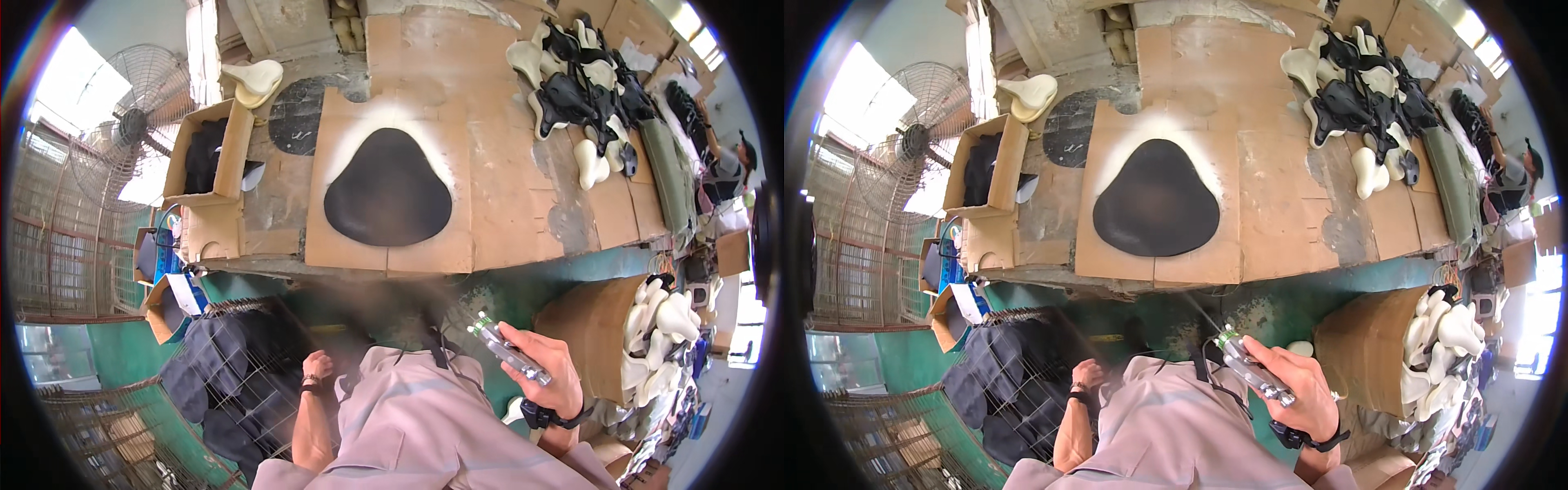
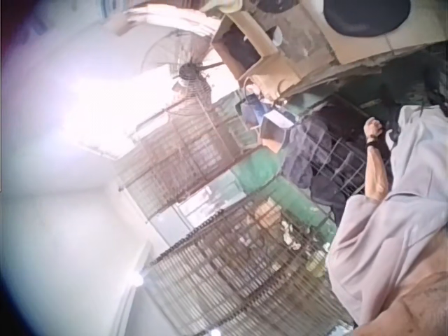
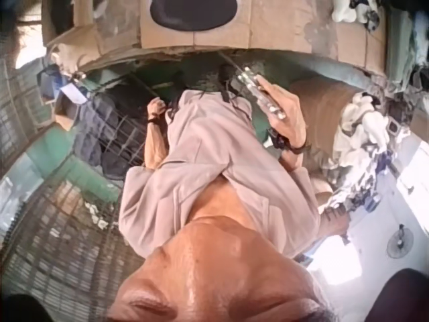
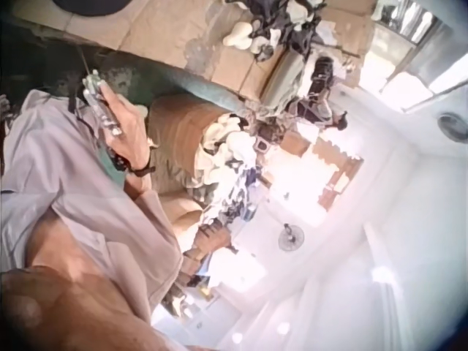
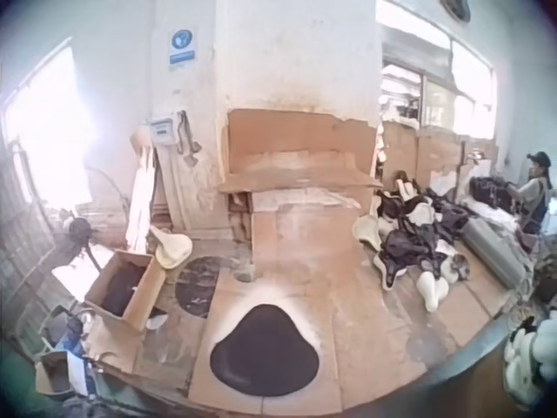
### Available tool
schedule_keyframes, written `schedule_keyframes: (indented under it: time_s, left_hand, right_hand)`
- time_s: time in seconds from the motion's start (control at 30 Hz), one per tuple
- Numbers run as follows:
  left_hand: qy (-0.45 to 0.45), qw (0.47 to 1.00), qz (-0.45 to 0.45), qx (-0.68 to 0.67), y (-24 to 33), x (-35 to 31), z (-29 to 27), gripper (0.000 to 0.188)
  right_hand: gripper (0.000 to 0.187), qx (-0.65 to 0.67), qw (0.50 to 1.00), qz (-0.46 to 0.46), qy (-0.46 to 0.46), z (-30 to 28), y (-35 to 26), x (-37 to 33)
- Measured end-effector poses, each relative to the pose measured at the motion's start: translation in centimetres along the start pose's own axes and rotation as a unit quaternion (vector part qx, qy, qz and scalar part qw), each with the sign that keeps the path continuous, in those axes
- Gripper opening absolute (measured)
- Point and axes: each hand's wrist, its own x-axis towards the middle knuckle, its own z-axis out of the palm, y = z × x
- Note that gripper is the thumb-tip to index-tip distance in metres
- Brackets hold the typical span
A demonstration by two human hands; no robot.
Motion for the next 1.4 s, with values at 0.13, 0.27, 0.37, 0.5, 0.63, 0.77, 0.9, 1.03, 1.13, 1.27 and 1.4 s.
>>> schedule_keyframes:
  time_s: [0.13, 0.27, 0.37, 0.5, 0.63, 0.77, 0.9, 1.03, 1.13, 1.27, 1.4]
  left_hand:
    - [0.016, 0.998, 0.006, 0.065, 2.1, 0.0, 2.0, 0.035]
    - [0.037, 0.974, 0.112, 0.193, 4.3, 1.1, 4.6, 0.032]
    - [0.082, 0.859, 0.336, 0.377, 8.7, 1.1, 9.9, 0.036]
    - [0.028, 0.774, 0.484, 0.408, 16.0, 0.2, 19.1, 0.036]
    - [-0.022, 0.699, 0.571, 0.430, 20.2, -0.3, 27.2, 0.037]
    - [-0.038, 0.673, 0.591, 0.443, 21.5, 1.2, 31.3, 0.036]
    - [-0.027, 0.607, 0.603, 0.517, 23.5, 1.9, 34.1, 0.034]
    - [-0.063, 0.626, 0.474, 0.616, 25.6, 2.9, 34.4, 0.028]
    - [-0.095, 0.688, 0.509, 0.509, 26.9, 3.8, 33.5, 0.027]
    - [-0.058, 0.741, 0.553, 0.376, 25.4, -0.8, 30.8, 0.031]
    - [-0.054, 0.783, 0.481, 0.390, 20.8, -3.2, 24.0, 0.031]
  right_hand:
    - [0.058, 0.019, 0.997, 0.054, 0.059, -0.6, 0.7, -2.1]
    - [0.052, 0.022, 0.988, 0.090, 0.125, -1.2, 1.6, -3.6]
    - [0.048, 0.039, 0.977, 0.120, 0.171, -1.0, 2.1, -4.0]
    - [0.047, 0.029, 0.978, 0.071, 0.194, -0.7, 2.2, -2.7]
    - [0.049, 0.031, 0.975, 0.027, 0.220, -0.2, 1.7, -0.3]
    - [0.049, 0.037, 0.975, 0.011, 0.219, -0.1, 1.1, 1.9]
    - [0.050, 0.027, 0.975, 0.012, 0.221, -0.2, 0.9, 2.3]
    - [0.049, 0.027, 0.973, 0.050, 0.225, -0.3, 1.0, 1.1]
    - [0.047, 0.027, 0.976, 0.095, 0.193, -0.6, 1.4, -0.7]
    - [0.050, 0.042, 0.982, 0.132, 0.132, -0.2, 1.3, -3.3]
    - [0.055, 0.048, 0.990, 0.099, 0.085, 0.7, 0.9, -2.2]
